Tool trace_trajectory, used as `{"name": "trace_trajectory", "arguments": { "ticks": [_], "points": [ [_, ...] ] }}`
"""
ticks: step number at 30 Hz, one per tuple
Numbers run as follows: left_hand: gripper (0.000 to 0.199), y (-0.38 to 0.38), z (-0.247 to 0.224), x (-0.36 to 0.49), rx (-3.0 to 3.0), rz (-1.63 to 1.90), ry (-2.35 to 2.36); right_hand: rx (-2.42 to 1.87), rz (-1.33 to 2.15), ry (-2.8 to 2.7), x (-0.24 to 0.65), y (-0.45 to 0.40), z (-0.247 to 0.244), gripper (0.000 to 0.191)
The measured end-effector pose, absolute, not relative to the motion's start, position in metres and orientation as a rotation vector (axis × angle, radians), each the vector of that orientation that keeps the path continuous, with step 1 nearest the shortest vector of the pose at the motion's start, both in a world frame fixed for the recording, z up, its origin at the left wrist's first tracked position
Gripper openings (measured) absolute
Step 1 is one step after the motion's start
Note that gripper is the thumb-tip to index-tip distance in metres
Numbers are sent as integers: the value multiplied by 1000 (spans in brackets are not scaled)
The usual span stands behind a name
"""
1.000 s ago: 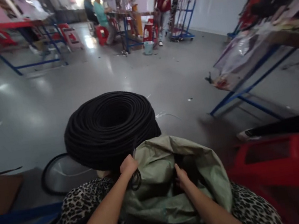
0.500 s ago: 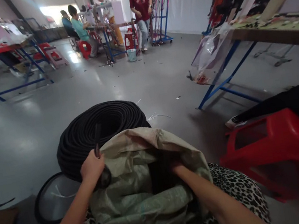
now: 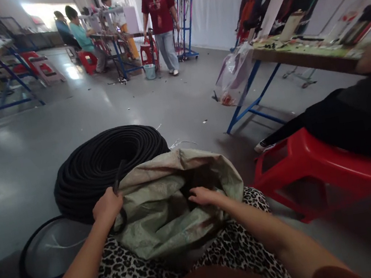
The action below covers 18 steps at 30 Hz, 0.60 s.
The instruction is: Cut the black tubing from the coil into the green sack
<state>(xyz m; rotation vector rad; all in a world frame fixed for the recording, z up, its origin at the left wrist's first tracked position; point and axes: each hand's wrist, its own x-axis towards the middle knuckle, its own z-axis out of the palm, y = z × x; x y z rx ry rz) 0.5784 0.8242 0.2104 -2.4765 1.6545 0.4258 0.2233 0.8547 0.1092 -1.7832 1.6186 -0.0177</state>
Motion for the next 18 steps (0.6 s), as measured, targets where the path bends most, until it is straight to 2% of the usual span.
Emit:
{"name": "trace_trajectory", "arguments": {
  "ticks": [7, 9, 12, 15, 18],
  "points": [
    [48, 833, 219, 559, -2423, 311, 1800, -1945, -71, 1411, 244, 932, 137, 50],
    [42, 843, 232, 552, -2408, 410, 1857, -1931, -130, 1385, 244, 947, 136, 51],
    [29, 860, 266, 539, -2248, 1129, 1869, -1822, -314, 1359, 252, 962, 136, 48],
    [40, 874, 308, 515, -1920, 1997, 1712, -1584, -717, 1315, 273, 968, 156, 38],
    [40, 882, 335, 477, -1850, 2351, 1712, -1130, -1045, 1079, 294, 966, 197, 37]
  ]
}}
